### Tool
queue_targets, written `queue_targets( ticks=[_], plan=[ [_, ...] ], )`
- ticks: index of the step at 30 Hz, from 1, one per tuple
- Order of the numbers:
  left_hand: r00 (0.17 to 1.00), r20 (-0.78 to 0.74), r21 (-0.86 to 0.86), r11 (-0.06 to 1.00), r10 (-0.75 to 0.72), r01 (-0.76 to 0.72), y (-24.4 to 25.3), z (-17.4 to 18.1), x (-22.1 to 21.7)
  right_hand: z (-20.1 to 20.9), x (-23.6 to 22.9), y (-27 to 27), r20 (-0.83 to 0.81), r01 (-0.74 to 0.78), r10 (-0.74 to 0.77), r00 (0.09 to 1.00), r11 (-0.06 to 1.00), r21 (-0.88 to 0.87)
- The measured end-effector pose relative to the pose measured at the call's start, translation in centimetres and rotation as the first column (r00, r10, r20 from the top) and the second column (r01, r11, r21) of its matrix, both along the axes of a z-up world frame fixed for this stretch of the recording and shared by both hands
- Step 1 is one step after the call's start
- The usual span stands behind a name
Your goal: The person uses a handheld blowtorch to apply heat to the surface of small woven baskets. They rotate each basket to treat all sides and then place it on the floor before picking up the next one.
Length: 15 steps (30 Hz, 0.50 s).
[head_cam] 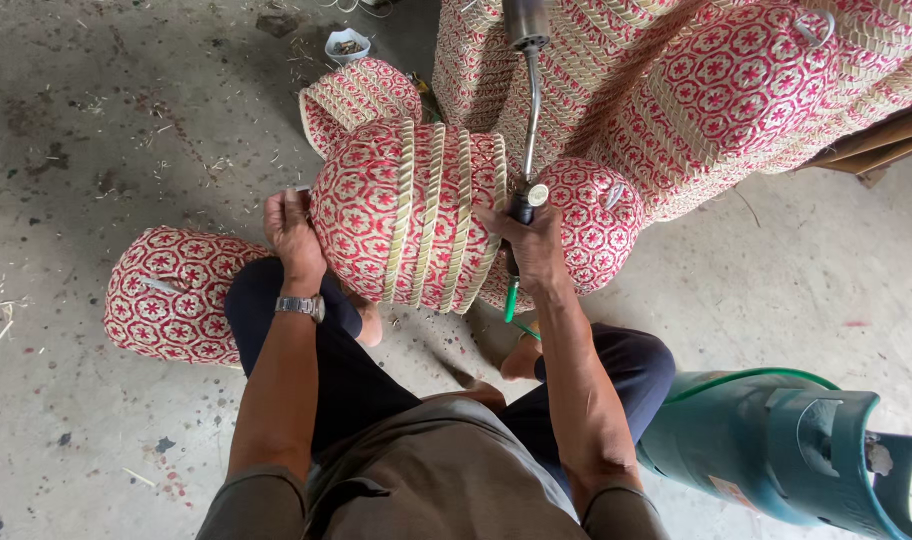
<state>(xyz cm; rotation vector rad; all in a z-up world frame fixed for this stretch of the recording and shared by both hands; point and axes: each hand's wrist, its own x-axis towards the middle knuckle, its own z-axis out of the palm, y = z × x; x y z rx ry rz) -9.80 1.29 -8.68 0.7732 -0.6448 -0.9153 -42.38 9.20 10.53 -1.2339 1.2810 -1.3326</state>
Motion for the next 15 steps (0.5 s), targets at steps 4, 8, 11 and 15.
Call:
queue_targets(
  ticks=[4,8,11,15],
  plan=[
    [0.993,-0.117,-0.147,0.988,0.026,-0.043,-0.4,-0.2,3.8,1.2,-4.0,1.3,0.303,0.081,-0.055,0.951,0.994,-0.072],
    [0.965,-0.119,0.155,0.964,0.235,-0.216,-0.8,-0.8,7.0,3.8,-7.9,3.2,0.347,0.19,-0.158,0.924,0.98,-0.06],
    [0.982,-0.051,-0.021,0.983,0.181,-0.182,-2.3,-2.4,5.9,3.4,-7.1,3.7,0.306,0.192,-0.167,0.937,0.98,-0.054],
    [0.918,0.18,-0.082,0.935,0.354,-0.345,-3.0,-4.1,3.6,2.4,-5.6,4.3,0.128,0.168,-0.161,0.979,0.985,-0.046]
  ],
)
